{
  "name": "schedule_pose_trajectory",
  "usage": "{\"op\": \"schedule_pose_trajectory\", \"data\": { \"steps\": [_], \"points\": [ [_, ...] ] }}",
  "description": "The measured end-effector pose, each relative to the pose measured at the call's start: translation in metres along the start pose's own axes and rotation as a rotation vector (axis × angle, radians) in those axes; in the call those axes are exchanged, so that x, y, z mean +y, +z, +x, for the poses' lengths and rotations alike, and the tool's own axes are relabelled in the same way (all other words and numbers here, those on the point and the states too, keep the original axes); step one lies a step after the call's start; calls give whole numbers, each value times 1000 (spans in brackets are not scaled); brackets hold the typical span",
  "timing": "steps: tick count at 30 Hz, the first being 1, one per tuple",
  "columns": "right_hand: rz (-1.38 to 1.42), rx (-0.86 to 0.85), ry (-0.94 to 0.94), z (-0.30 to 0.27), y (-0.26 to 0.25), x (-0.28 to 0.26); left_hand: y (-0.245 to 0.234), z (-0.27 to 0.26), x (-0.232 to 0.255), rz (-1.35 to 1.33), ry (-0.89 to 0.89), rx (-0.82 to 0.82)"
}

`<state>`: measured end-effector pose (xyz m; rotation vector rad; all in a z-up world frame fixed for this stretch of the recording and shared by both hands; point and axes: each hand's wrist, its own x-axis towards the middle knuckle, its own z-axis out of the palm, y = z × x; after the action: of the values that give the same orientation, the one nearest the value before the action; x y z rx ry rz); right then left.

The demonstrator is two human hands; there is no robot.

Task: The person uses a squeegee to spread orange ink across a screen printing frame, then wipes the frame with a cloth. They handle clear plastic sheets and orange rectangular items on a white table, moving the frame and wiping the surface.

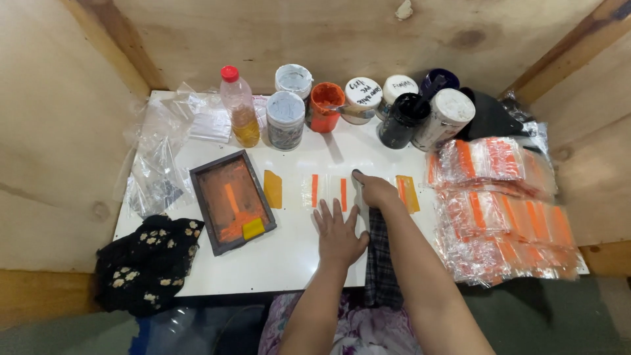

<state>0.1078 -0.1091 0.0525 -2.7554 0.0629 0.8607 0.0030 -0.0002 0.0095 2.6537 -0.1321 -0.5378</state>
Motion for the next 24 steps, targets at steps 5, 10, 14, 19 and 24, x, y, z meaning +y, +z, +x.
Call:
{"op": "schedule_pose_trajectory", "data": {
  "steps": [5, 10, 14, 19, 24],
  "points": [
    [146, 139, 3, 14, 24, 83, 2, -1, -1, 9, 12, 2],
    [204, 117, 84, -39, 34, 105, 19, 5, -1, 68, 76, 25],
    [189, 116, 76, -47, 58, 118, 45, 12, -4, 185, 240, 72],
    [150, 130, 66, -42, 102, 128, 42, -11, 9, 226, 261, -24],
    [235, 261, -7, -32, 95, 128, 24, -18, 25, 155, 171, -62]
  ]
}}
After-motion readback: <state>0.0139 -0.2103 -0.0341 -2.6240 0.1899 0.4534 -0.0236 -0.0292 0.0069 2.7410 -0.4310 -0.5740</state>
